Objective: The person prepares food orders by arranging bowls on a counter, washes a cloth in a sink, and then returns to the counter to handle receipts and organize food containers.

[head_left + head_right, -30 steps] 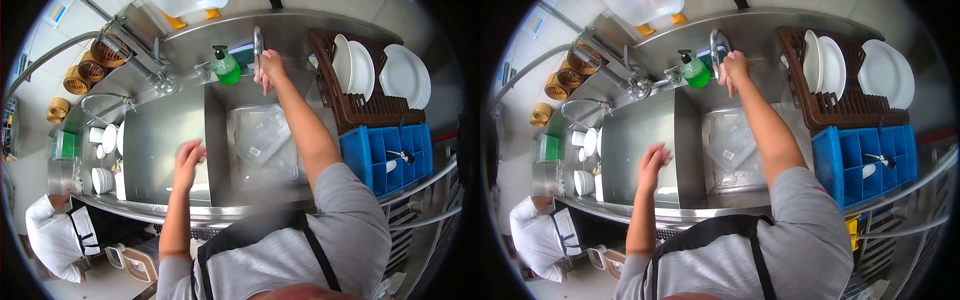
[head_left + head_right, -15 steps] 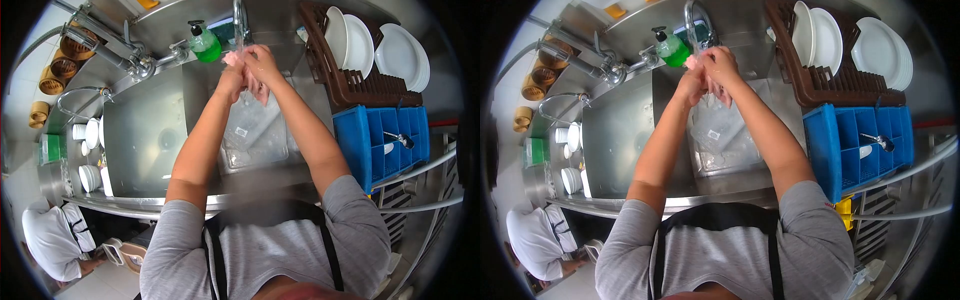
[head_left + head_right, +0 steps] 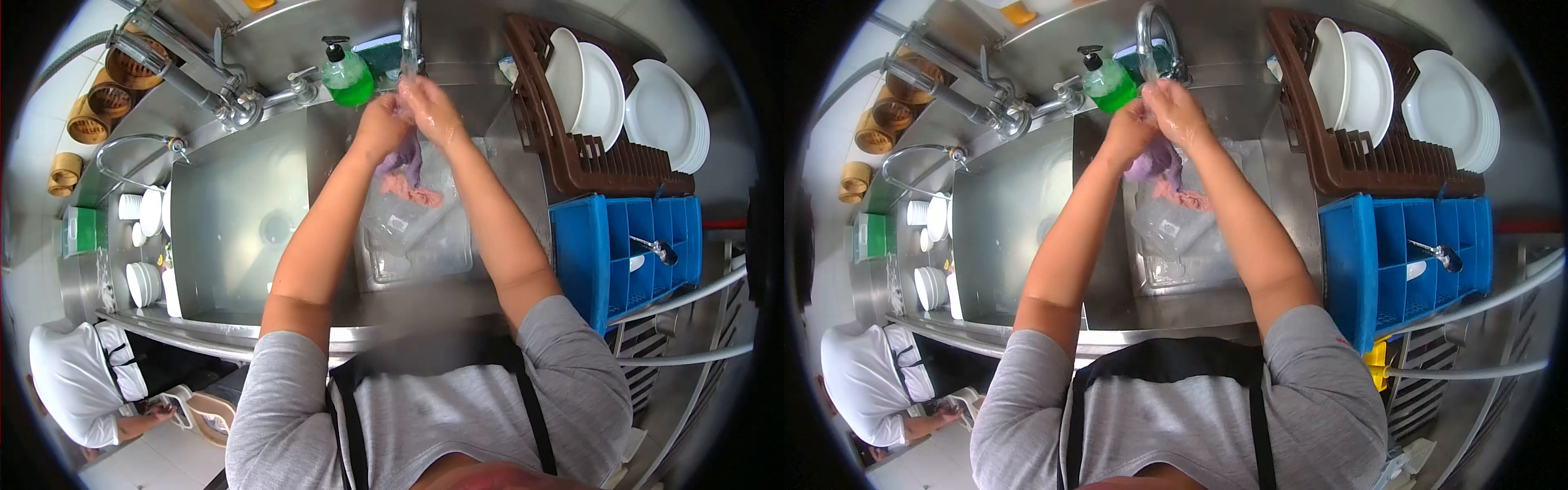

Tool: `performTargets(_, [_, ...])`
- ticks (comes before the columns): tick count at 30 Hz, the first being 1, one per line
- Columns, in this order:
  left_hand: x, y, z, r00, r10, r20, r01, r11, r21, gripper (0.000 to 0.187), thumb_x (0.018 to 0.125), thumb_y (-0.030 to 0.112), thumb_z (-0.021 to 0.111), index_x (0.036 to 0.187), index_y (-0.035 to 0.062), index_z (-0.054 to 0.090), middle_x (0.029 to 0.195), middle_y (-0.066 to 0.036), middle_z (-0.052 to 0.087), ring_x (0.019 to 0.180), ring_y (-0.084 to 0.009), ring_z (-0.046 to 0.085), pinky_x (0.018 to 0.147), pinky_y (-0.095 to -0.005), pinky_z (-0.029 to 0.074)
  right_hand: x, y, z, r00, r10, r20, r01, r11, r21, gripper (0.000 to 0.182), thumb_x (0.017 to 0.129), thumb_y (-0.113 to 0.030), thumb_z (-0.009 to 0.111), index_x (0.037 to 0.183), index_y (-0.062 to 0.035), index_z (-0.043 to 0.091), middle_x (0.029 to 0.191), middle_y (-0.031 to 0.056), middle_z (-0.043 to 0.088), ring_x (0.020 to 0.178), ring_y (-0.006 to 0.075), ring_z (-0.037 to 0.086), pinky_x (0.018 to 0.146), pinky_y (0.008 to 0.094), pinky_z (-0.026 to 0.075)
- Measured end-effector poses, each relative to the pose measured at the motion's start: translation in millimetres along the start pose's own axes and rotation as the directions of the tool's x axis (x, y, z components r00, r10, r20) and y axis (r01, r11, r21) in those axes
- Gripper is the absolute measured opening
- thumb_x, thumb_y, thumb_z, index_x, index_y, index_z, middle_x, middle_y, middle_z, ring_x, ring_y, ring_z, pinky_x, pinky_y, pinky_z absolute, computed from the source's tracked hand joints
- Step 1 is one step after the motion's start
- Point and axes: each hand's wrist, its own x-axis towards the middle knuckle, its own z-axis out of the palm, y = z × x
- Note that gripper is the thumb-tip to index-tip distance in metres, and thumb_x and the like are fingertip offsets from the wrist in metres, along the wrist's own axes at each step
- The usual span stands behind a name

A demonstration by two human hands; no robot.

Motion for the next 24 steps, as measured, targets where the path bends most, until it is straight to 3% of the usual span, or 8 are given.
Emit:
performTargets(6, [14, 13, -26, 0.957, -0.272, -0.099, 0.155, 0.769, -0.620, 0.016, 0.082, 0.016, 0.049, 0.092, 0.0039, 0.047, 0.077, -0.006, 0.053, 0.067, -0.0159, 0.052, 0.059, -0.0323, 0.045, -18, 30, -34, 0.954, 0.103, 0.280, -0.045, 0.978, -0.206, 0.028, 0.080, -0.027, 0.053, 0.087, -0.0001, 0.056, 0.079, 0.0042, 0.057, 0.072, 0.0084, 0.050, 0.067, 0.0236, 0.041])
performTargets(9, [16, -5, -4, 0.866, -0.498, -0.040, 0.259, 0.516, -0.816, 0.025, 0.085, 0.028, 0.042, 0.089, 0.0044, 0.047, 0.074, -0.006, 0.050, 0.069, -0.0171, 0.051, 0.060, -0.0335, 0.045, -16, 28, -9, 0.976, -0.137, -0.172, 0.162, 0.977, 0.136, 0.024, 0.080, -0.024, 0.053, 0.087, -0.0012, 0.056, 0.079, 0.0037, 0.058, 0.073, 0.0094, 0.051, 0.066, 0.0242, 0.041])
performTargets(13, [23, -51, 24, 0.921, -0.381, -0.082, 0.269, 0.774, -0.572, 0.033, 0.084, 0.038, 0.041, 0.080, 0.0057, 0.050, 0.069, -0.005, 0.049, 0.059, -0.0164, 0.048, 0.051, -0.0329, 0.040, -36, -9, 30, 0.736, -0.662, 0.140, 0.612, 0.562, -0.557, 0.024, 0.078, -0.020, 0.054, 0.062, -0.0026, 0.054, 0.067, 0.0083, 0.057, 0.068, 0.0100, 0.052, 0.061, 0.0266, 0.042])
performTargets(17, [5, 16, 32, 0.875, -0.481, -0.050, 0.329, 0.668, -0.667, 0.036, 0.083, 0.041, 0.041, 0.074, 0.0078, 0.049, 0.062, -0.002, 0.046, 0.051, -0.0134, 0.041, 0.043, -0.0298, 0.034, 17, 38, -5, 0.938, -0.275, -0.212, 0.165, 0.890, -0.425, 0.020, 0.073, -0.021, 0.056, 0.062, -0.0041, 0.055, 0.062, 0.0138, 0.056, 0.055, 0.0250, 0.052, 0.060, 0.0286, 0.043])
performTargets(18, [4, 30, 27, 0.846, -0.531, -0.044, 0.382, 0.662, -0.644, 0.033, 0.085, 0.038, 0.038, 0.071, 0.0092, 0.046, 0.060, -0.001, 0.043, 0.048, -0.0130, 0.037, 0.043, -0.0307, 0.033, 8, 16, 5, 0.904, -0.355, -0.240, 0.197, 0.842, -0.502, 0.026, 0.069, -0.022, 0.058, 0.053, -0.0035, 0.049, 0.058, 0.0182, 0.051, 0.052, 0.0321, 0.050, 0.055, 0.0329, 0.043])
performTargets(21, [18, -18, 7, 0.972, -0.189, 0.136, 0.221, 0.562, -0.797, 0.031, 0.086, 0.035, 0.036, 0.075, 0.0086, 0.047, 0.063, -0.001, 0.044, 0.050, -0.0133, 0.038, 0.044, -0.0302, 0.034, -31, -43, 50, 0.920, -0.207, -0.332, 0.091, 0.939, -0.332, 0.026, 0.073, -0.020, 0.056, 0.056, -0.0010, 0.050, 0.054, 0.0162, 0.050, 0.048, 0.0241, 0.049, 0.049, 0.0329, 0.040])
performTargets(22, [23, -21, 11, 0.934, -0.352, -0.068, 0.213, 0.696, -0.685, 0.030, 0.087, 0.034, 0.037, 0.080, 0.0069, 0.049, 0.064, -0.002, 0.047, 0.050, -0.0135, 0.040, 0.045, -0.0291, 0.034, -32, -43, 52, 0.926, -0.199, -0.321, 0.092, 0.943, -0.321, 0.026, 0.074, -0.020, 0.055, 0.057, -0.0007, 0.051, 0.054, 0.0159, 0.050, 0.047, 0.0239, 0.049, 0.048, 0.0334, 0.040])
performTargets(24, [9, -6, 12, 0.900, -0.432, 0.063, 0.361, 0.657, -0.662, 0.029, 0.087, 0.031, 0.037, 0.094, 0.0057, 0.048, 0.080, -0.006, 0.051, 0.067, -0.0149, 0.047, 0.057, -0.0269, 0.040, -1, 11, 15, 0.934, -0.306, -0.186, 0.201, 0.878, -0.433, 0.028, 0.073, -0.024, 0.055, 0.057, -0.0018, 0.053, 0.056, 0.0165, 0.052, 0.052, 0.0308, 0.051, 0.050, 0.0364, 0.041])
